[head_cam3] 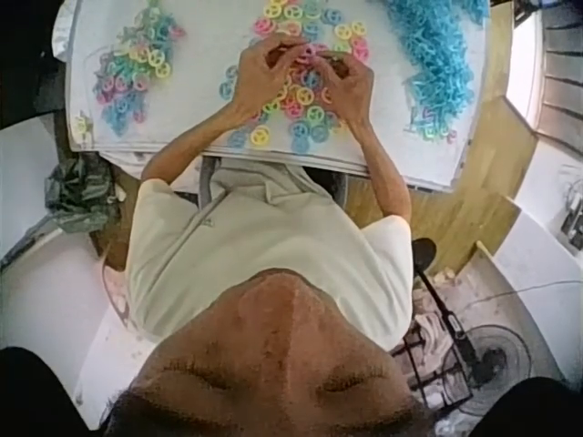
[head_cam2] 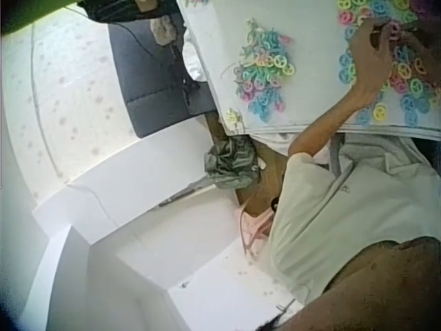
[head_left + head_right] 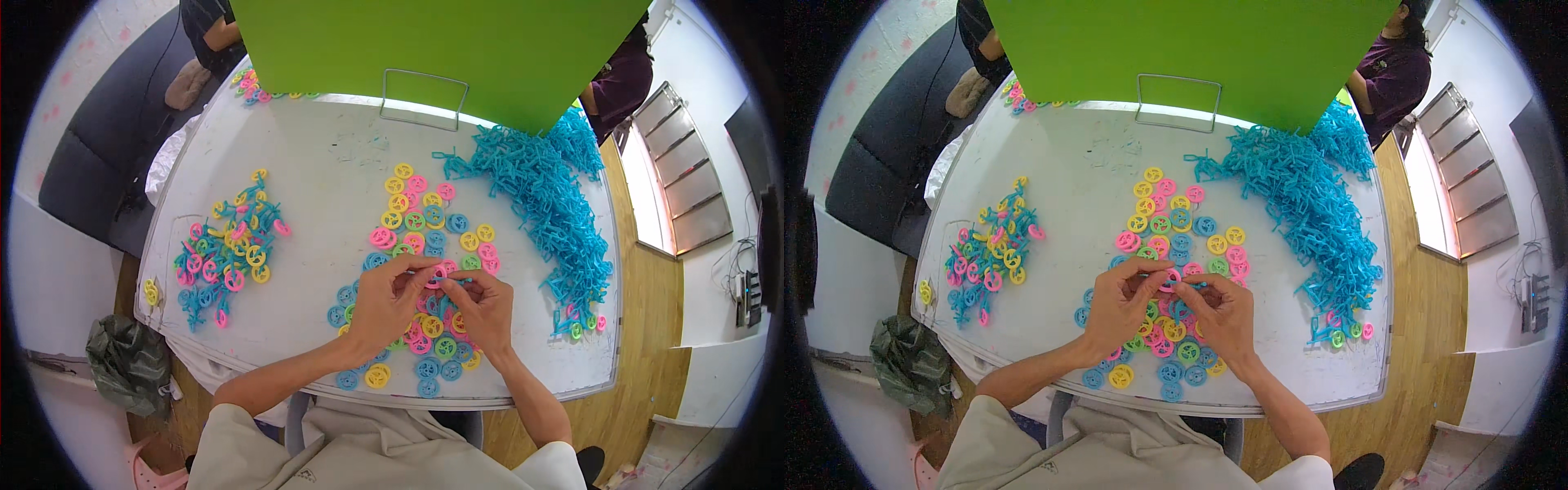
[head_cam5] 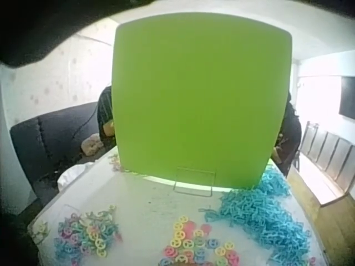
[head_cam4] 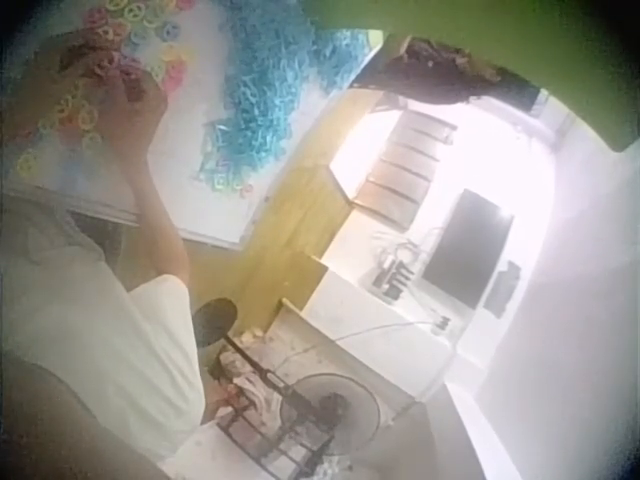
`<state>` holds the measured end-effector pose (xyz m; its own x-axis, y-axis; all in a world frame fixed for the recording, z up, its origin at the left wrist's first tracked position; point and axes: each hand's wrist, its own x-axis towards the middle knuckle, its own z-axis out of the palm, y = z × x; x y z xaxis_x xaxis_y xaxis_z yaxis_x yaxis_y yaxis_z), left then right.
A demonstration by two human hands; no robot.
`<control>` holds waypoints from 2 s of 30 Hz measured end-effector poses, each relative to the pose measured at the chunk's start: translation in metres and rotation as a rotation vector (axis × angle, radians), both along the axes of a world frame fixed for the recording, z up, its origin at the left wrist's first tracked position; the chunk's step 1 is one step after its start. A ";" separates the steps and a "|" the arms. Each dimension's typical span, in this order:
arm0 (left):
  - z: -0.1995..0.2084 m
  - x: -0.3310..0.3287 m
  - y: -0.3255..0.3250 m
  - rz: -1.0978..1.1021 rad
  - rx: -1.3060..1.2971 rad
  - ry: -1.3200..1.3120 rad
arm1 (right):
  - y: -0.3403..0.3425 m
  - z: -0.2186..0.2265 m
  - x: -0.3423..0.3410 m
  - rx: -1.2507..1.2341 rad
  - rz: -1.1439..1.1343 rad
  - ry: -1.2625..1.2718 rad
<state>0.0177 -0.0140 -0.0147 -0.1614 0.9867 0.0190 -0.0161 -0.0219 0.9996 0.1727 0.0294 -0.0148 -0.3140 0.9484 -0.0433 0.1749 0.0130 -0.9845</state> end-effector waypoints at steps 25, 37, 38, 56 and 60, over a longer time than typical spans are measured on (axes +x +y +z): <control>0.018 -0.012 0.008 -0.166 -0.125 -0.388 | 0.000 -0.003 0.001 0.628 -0.077 -0.142; 0.009 -0.003 0.006 -0.041 0.072 0.212 | 0.002 -0.008 0.004 0.707 -0.021 -0.157; 0.008 -0.003 0.006 -0.034 0.077 0.205 | 0.003 -0.009 0.004 0.707 -0.022 -0.157; 0.011 -0.013 0.008 -0.092 -0.036 0.292 | 0.000 -0.013 0.000 1.019 0.051 -0.240; 0.010 -0.013 0.008 -0.121 -0.054 0.258 | -0.001 -0.012 0.000 1.010 0.035 -0.221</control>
